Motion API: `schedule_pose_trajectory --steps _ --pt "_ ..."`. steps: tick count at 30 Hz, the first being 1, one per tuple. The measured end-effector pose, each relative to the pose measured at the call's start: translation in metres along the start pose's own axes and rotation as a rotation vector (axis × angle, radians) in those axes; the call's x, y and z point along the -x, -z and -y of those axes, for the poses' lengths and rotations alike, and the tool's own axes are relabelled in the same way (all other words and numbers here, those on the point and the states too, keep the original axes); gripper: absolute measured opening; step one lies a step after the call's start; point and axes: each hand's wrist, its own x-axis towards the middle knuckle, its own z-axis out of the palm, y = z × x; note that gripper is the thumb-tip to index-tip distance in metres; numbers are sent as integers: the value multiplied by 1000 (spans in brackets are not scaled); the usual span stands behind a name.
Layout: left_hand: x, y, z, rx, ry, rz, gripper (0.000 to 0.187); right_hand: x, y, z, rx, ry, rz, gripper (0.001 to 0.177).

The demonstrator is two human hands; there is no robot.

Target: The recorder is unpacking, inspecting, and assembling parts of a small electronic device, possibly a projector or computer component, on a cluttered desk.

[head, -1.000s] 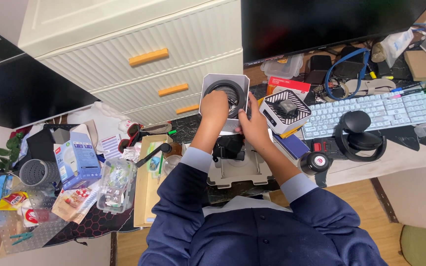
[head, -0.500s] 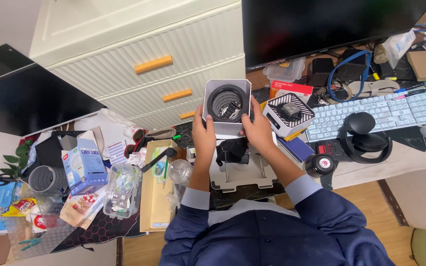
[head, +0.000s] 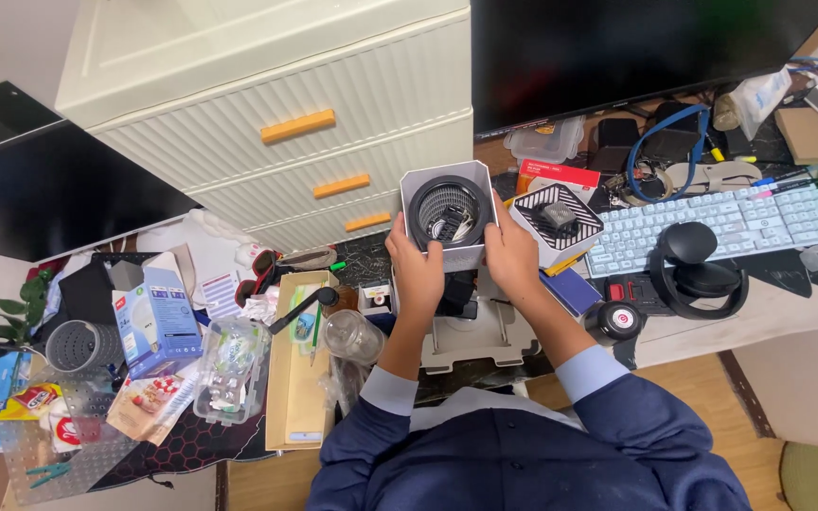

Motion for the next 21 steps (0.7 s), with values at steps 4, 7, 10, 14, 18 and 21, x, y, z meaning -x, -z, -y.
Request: schedule_pose_trajectory --steps 4,7,10,14,18,21 --pt "0 7 -16 -109 -71 4 77 0 0 3 -31 -26 11 62" --pt "0 9 -18 -129 -61 33 78 0 -3 -2 -46 -28 -2 62" --pt "3 11 -22 -116 -72 36 78 0 -6 -7 -45 8 -28 62" --pt "11 19 -21 -6 -12 57 73 6 -4 -14 -21 53 -44 60" --pt "28 31 -12 98 -111 72 64 26 17 2 -11 68 -15 58" --pt "54 54 -46 113 -87 134 63 55 47 30 -107 22 71 58"
